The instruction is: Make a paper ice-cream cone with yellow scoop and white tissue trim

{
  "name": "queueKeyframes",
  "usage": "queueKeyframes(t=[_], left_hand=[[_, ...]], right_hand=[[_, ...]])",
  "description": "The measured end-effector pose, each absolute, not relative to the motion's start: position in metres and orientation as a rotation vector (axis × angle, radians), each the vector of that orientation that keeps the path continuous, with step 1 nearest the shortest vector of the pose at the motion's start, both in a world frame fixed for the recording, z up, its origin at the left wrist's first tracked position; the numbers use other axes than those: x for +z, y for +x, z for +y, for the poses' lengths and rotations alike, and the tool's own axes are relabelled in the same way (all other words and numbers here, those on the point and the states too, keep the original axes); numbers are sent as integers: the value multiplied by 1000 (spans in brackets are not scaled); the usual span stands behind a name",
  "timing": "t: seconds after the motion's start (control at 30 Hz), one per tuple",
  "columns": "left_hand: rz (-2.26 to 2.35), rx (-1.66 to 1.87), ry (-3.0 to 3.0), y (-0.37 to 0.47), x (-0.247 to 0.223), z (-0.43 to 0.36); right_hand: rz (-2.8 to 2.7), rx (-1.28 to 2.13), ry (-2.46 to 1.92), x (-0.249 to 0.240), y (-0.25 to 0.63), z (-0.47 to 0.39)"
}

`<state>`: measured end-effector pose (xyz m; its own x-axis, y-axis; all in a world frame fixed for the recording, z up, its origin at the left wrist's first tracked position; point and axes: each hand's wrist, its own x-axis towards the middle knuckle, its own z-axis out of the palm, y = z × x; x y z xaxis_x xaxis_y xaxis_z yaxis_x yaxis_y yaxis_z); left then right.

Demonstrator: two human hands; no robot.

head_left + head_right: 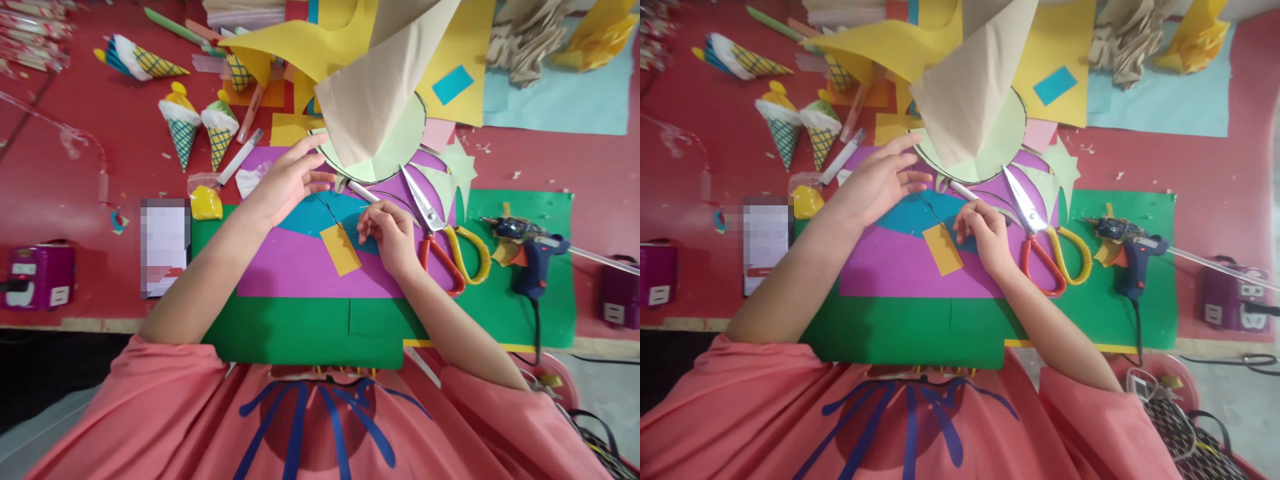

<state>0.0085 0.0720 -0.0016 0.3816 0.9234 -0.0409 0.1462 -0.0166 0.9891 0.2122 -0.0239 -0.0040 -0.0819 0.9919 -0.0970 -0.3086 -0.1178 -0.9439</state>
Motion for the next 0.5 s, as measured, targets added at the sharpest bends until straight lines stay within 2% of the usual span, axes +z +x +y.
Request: queueKeyframes(t=[0.17,0.33,0.5], left_hand=[[1171,857,1292,30,18,76],[867,1104,1014,38,58,43],[1062,1113,851,16,51,19]], right_hand=[[-984,1466,-1018,-5,213,-24],[-933,1511,-1027,-2,212,-25],[-784,1505,-994,0,211,-21]])
